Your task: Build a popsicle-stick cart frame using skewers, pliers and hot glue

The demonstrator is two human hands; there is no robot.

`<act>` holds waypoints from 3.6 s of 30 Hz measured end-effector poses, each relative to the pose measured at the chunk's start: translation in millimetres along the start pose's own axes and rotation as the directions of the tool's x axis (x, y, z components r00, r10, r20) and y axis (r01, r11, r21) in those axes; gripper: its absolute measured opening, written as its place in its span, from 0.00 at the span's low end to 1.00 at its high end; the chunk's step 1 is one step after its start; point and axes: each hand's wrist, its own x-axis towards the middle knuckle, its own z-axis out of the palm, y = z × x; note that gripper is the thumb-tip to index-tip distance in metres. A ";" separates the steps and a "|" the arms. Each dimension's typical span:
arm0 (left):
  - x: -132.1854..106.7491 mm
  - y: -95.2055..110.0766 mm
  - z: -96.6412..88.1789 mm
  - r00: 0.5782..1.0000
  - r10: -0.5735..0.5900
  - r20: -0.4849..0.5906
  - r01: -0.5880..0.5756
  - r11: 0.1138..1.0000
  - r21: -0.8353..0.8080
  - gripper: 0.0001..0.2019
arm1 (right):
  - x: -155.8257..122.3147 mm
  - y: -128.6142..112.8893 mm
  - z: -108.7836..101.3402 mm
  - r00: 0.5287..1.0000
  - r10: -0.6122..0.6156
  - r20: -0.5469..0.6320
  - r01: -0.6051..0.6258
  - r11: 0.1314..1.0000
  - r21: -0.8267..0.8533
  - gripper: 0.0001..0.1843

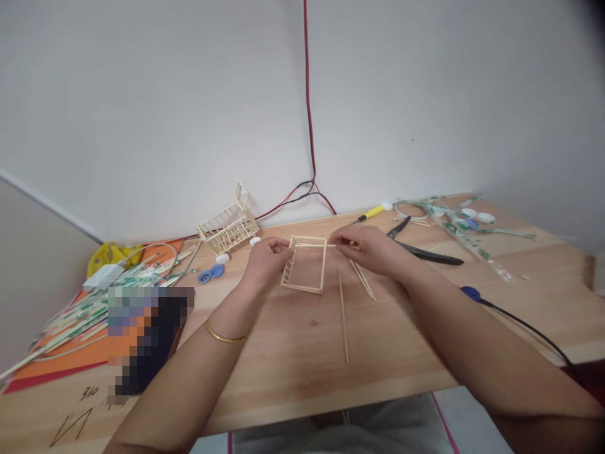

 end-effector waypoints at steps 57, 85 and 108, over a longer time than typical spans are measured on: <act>-5.2 -10.6 -6.2 0.984 0.125 -0.126 -0.128 0.992 -0.015 0.10 | 9.8 -11.7 13.3 0.983 -0.143 -0.117 0.138 0.989 -0.054 0.13; -3.1 -8.4 -3.4 0.982 0.137 -0.131 -0.130 0.989 0.065 0.11 | 11.6 -27.3 14.2 0.990 0.084 -0.114 -0.093 0.993 -0.070 0.07; -6.6 -2.5 -3.6 0.981 0.145 -0.131 -0.132 0.986 0.106 0.11 | 15.2 -23.9 16.2 0.991 0.015 -0.130 -0.029 0.994 -0.106 0.08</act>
